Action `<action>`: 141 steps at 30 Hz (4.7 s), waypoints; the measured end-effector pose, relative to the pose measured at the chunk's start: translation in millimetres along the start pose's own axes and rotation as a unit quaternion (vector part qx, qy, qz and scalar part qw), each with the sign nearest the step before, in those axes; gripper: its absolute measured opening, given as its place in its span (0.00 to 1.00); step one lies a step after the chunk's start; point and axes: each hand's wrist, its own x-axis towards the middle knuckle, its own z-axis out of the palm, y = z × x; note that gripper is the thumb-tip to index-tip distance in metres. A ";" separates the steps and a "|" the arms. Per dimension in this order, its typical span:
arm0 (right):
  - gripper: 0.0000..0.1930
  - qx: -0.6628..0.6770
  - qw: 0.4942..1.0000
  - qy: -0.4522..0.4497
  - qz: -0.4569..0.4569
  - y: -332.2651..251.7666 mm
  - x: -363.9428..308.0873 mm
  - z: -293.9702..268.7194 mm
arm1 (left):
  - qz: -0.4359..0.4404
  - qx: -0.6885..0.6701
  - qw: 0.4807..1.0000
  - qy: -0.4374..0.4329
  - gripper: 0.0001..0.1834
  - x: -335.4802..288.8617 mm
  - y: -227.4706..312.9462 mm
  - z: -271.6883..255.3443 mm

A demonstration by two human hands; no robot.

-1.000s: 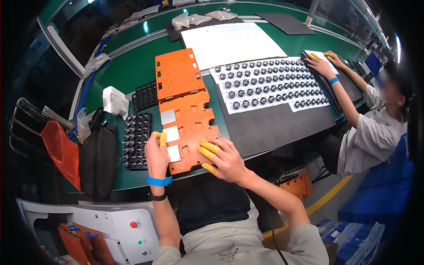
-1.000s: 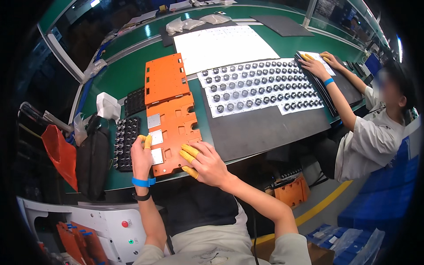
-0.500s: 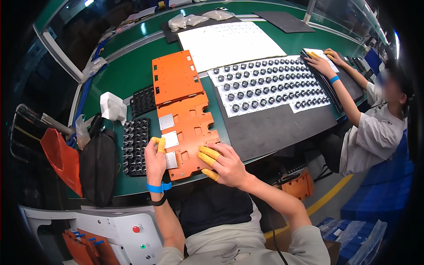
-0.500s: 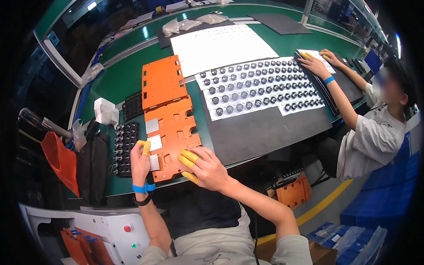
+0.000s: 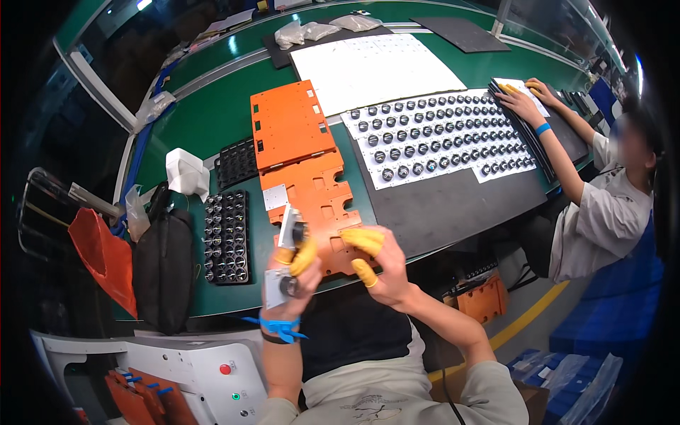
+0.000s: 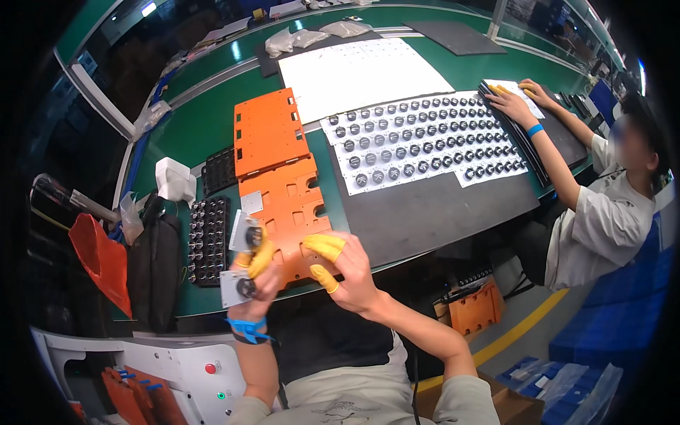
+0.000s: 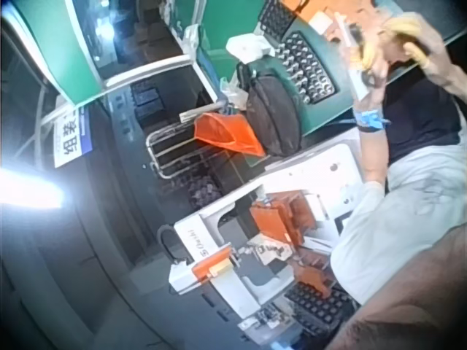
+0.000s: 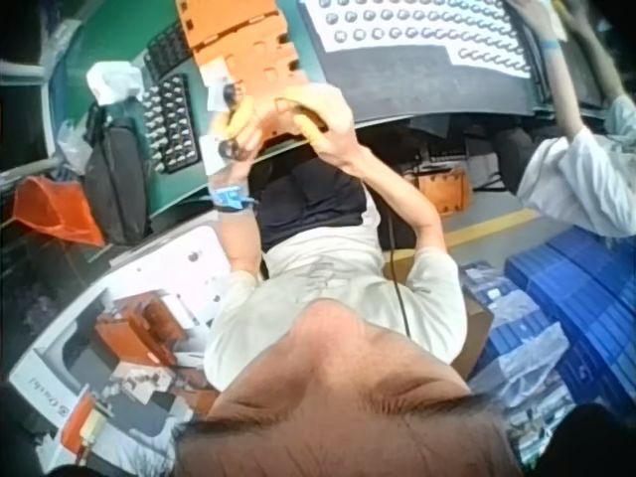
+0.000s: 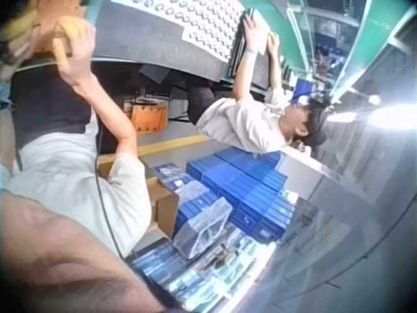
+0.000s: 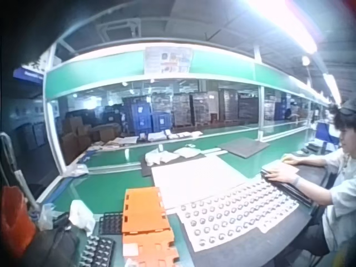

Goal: The person places small white square components into an orange plastic jig. They then pick up small black cylindrical parts and attach them to the white squares within the jig. Finally, the person moves the loaded jig to a testing machine and interacts with its touchscreen interface.

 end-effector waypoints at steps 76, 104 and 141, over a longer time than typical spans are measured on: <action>0.14 -0.523 0.842 0.064 0.115 118.7 10.0 -168.1 | 0.143 0.888 0.238 0.368 0.21 66.0 54.7 -2.2; 0.15 -0.496 0.856 0.106 0.098 118.6 7.3 -165.1 | 0.185 0.836 0.435 0.278 0.10 70.0 91.5 -67.1; 0.32 -0.194 0.948 -0.240 -0.081 13.1 -2.6 -2.7 | 0.230 0.827 0.423 0.289 0.13 68.8 81.4 -62.1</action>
